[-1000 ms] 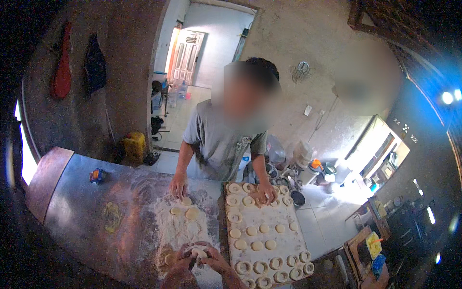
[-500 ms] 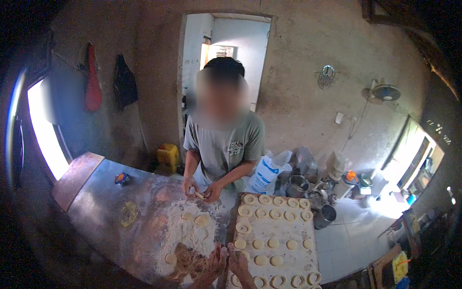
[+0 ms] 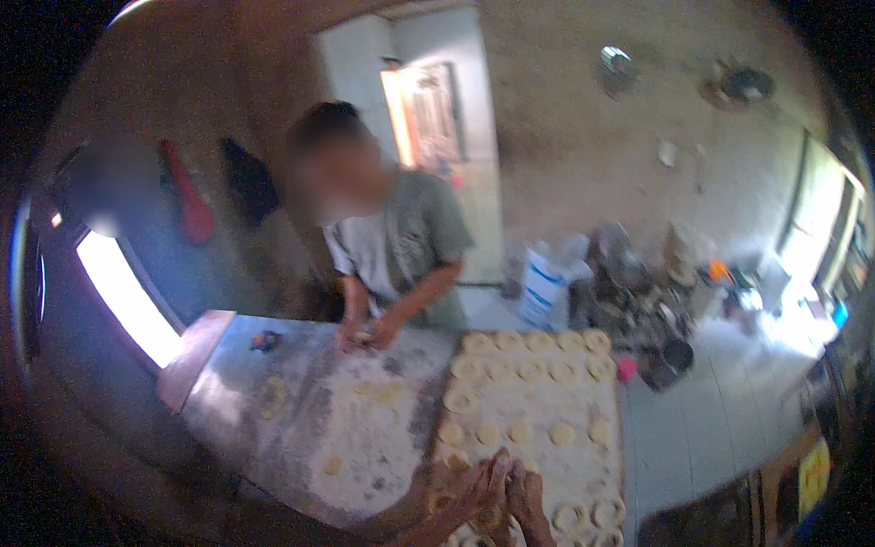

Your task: The person shapes small dough pieces into ring shapes by hand and places them on a wooden board. Another person works alongside, performing the same task. The shaped dough pieces are arranged in rows on the board.

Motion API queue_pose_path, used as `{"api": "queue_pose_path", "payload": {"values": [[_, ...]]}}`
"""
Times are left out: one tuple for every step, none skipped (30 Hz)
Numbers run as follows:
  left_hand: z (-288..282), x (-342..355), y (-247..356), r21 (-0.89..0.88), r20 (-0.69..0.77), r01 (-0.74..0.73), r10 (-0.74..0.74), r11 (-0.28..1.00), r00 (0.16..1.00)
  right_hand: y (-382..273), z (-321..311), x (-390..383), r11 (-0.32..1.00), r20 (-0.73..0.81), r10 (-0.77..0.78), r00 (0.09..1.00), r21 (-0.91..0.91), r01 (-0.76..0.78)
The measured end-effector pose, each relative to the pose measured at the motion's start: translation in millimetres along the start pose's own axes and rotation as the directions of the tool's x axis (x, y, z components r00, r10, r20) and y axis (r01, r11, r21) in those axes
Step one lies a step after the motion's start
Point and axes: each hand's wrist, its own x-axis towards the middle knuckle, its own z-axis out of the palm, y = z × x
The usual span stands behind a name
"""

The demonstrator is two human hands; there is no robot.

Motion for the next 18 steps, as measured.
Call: {"api": "queue_pose_path", "payload": {"values": [[17, -5, 12, 0.079, 0.059, -0.029, 0.024, 0.996, 0.998, 0, -17, -2, 0.994, -0.019, -0.064, 0.998, -0.086, 0.062], [30, -9, 17, 0.031, 0.085, 0.023, -0.025, 0.999, 0.996, 1, -27, -3, 0.989, 0.000, -0.007, 1.000, -0.145, 0.007], [43, -12, 20, -0.129, 0.115, 0.140, -0.126, 0.982, 0.985, 6, -40, -8, 0.978, 0.008, 0.071, 0.997, -0.197, -0.068], [60, -13, 19, -0.328, 0.146, 0.266, -0.230, 0.906, 0.962, 10, -53, -11, 0.956, 0.018, 0.136, 0.991, -0.265, -0.127], [81, -16, 20, -0.520, 0.182, 0.365, -0.318, 0.772, 0.931, 40, -60, -21, 0.947, -0.103, -0.141, 0.985, -0.305, 0.104], [90, -21, 5, -0.069, 0.214, 0.132, -0.115, 0.989, 0.970, 64, -74, -25, 0.942, -0.143, -0.219, 0.965, -0.287, 0.171], [97, -17, -2, 0.355, 0.352, -0.234, 0.102, 0.905, 0.930, 79, -88, -26, 0.930, -0.185, -0.303, 0.935, -0.272, 0.248], [106, -15, -14, 0.410, 0.424, -0.311, 0.123, 0.857, 0.897, 94, -107, -27, 0.977, -0.160, -0.178, 0.971, -0.150, 0.154], [114, -11, -25, 0.453, 0.488, -0.395, 0.149, 0.799, 0.860, 85, -119, -26, 0.986, -0.187, 0.013, 0.982, 0.166, 0.018], [118, -2, -37, 0.250, 0.436, -0.162, 0.038, 0.955, 0.899, 73, -128, -25, 0.874, -0.199, 0.197, 0.960, 0.479, -0.080], [128, 5, -41, 0.218, 0.385, -0.139, 0.045, 0.966, 0.922, 56, -143, -23, 0.947, -0.187, 0.127, 0.974, 0.313, -0.064], [137, 10, -43, 0.184, 0.330, -0.120, 0.054, 0.975, 0.942, 39, -160, -18, 0.989, -0.157, 0.061, 0.986, 0.140, -0.039], [155, 15, -36, 0.362, 0.274, -0.293, 0.199, 0.885, 0.941, 32, -176, -15, 0.999, -0.118, 0.012, 0.993, -0.036, -0.017], [166, 19, -26, 0.540, 0.283, -0.301, 0.168, 0.786, 0.944, 35, -189, -6, 0.973, -0.120, 0.091, 0.989, -0.201, -0.114], [184, 22, -10, 0.686, 0.308, -0.314, 0.129, 0.657, 0.943, 45, -198, -8, 0.936, -0.189, 0.103, 0.977, -0.314, -0.160], [204, 16, 31, 0.817, 0.331, -0.229, -0.105, 0.529, 0.938, 65, -205, -12, 0.884, -0.264, 0.109, 0.958, -0.415, -0.214], [216, 14, 57, 0.915, 0.295, -0.169, -0.322, 0.366, 0.900, 86, -210, -15, 0.819, -0.327, 0.096, 0.940, -0.511, -0.262], [202, 23, 44, 0.896, 0.421, -0.361, -0.236, 0.258, 0.876, 105, -213, -17, 0.666, -0.327, -0.060, 0.943, -0.717, -0.206]]}}
